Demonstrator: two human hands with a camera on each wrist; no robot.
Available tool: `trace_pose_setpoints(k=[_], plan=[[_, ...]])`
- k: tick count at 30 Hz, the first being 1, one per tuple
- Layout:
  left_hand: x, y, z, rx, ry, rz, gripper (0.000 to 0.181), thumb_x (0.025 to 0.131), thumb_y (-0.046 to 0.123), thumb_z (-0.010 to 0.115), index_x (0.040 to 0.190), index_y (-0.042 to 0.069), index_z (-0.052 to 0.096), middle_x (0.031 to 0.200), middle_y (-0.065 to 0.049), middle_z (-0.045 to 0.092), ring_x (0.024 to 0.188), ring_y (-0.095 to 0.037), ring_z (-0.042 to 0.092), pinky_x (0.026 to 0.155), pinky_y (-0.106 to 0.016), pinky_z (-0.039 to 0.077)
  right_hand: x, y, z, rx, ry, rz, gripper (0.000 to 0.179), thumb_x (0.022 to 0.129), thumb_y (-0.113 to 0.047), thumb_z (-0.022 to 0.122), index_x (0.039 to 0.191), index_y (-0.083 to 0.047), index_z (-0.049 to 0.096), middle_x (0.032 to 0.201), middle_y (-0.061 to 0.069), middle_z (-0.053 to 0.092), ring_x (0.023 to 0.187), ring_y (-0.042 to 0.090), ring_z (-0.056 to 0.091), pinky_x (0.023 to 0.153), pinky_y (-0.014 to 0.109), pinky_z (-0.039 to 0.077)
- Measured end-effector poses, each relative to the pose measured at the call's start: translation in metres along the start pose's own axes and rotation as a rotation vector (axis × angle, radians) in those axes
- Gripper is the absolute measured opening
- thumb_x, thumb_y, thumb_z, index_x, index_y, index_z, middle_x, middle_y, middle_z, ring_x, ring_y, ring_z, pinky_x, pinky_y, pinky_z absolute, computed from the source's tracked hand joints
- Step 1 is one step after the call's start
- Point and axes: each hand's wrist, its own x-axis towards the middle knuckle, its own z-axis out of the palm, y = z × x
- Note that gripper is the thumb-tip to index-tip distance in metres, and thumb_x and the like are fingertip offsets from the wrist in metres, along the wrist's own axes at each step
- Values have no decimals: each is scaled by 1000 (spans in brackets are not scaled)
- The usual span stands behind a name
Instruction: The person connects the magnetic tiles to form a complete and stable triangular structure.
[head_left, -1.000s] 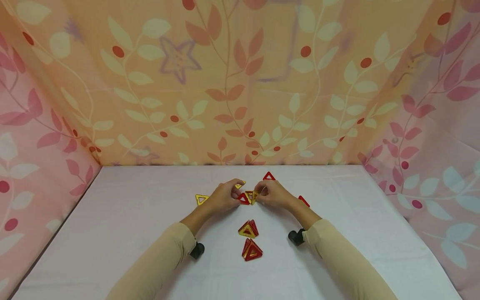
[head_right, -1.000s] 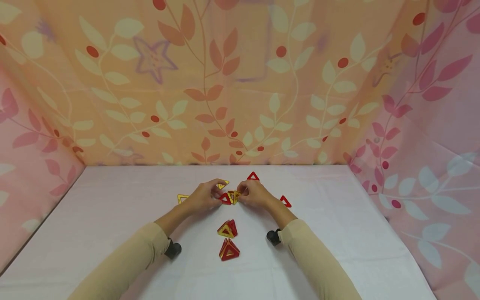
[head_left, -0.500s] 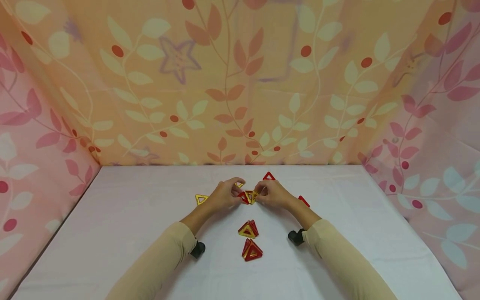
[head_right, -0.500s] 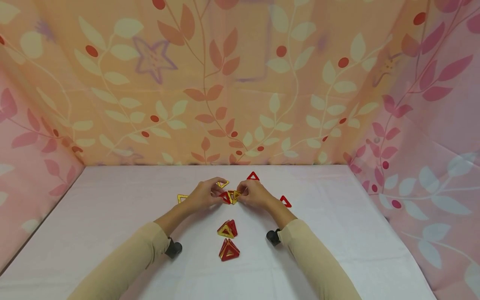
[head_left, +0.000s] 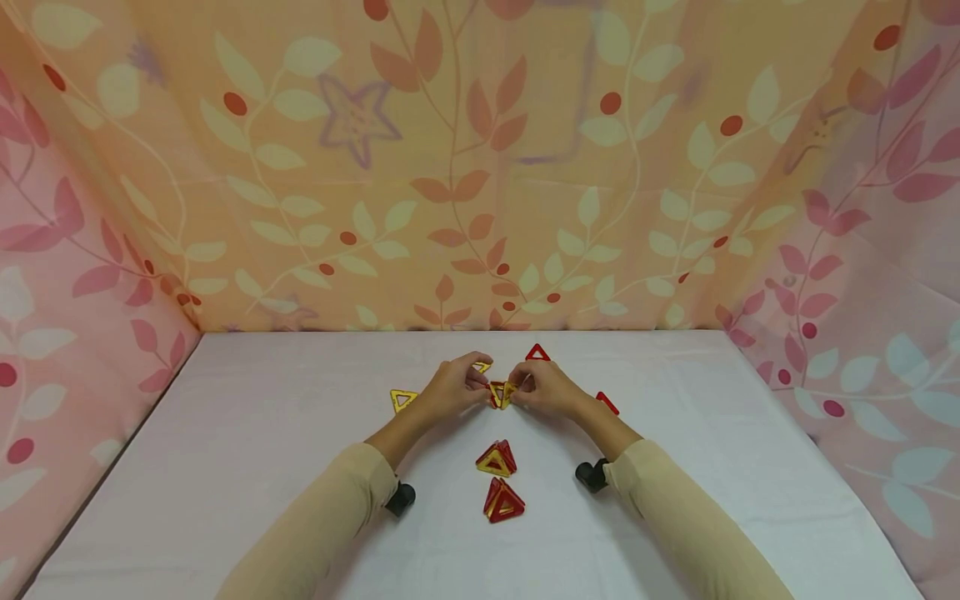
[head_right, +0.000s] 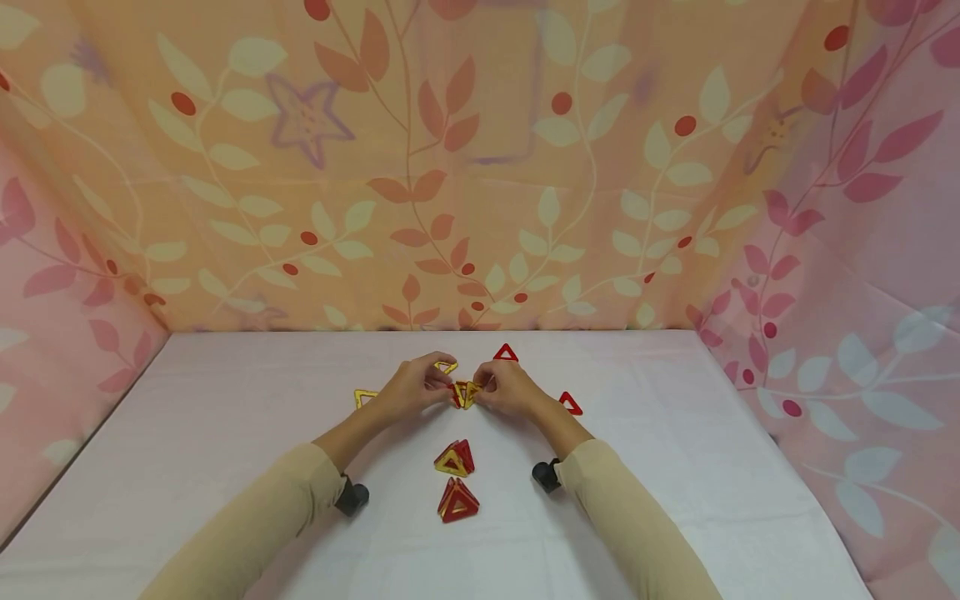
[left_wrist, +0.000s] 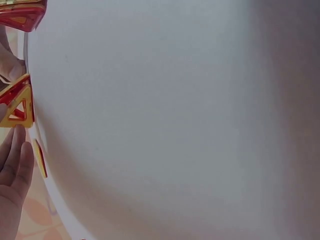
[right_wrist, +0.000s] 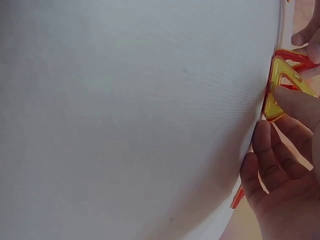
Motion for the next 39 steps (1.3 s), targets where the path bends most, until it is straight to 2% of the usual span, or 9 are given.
trace_pose_setpoints(k=[17, 28, 31, 36, 39], plan=[[7, 6, 5, 68, 36, 18, 43, 85, 5, 78, 124, -1, 61, 96, -9, 71, 88, -18, 69, 79, -31, 57, 0, -1, 0, 5, -3, 18, 14, 87, -9, 76, 100, -7, 69, 91, 1, 66, 80, 14, 59, 74, 26, 52], [8, 4, 8, 95, 40, -11, 41, 84, 8, 80, 121, 0, 64, 95, -8, 70, 85, -17, 66, 79, -33, 56, 0, -1, 0, 19, -6, 9, 14, 87, -9, 76, 99, -6, 69, 92, 0, 67, 80, 14, 59, 75, 26, 53], [8, 3, 8, 91, 38, -6, 36, 84, 9, 80, 116, 0, 65, 96, -8, 70, 87, -18, 66, 81, -32, 56, 1, 0, 1, 19, -4, 10, 16, 87, -8, 76, 101, -7, 70, 93, 0, 67, 81, 14, 59, 75, 26, 52], [9, 2, 9, 88, 36, 5, 27, 84, 8, 80, 106, 2, 67, 94, -6, 70, 90, -21, 67, 82, -33, 55, 0, 0, 1, 19, -9, -23, 21, 87, -5, 74, 107, -6, 71, 96, 1, 68, 82, 14, 59, 75, 27, 52], [9, 1, 10, 83, 39, -9, 30, 83, 8, 81, 108, 3, 67, 93, -5, 71, 90, -21, 68, 82, -34, 56, 0, -1, 1, 22, -14, -39, 22, 87, -3, 73, 109, -5, 71, 97, 2, 69, 82, 15, 60, 74, 27, 51]])
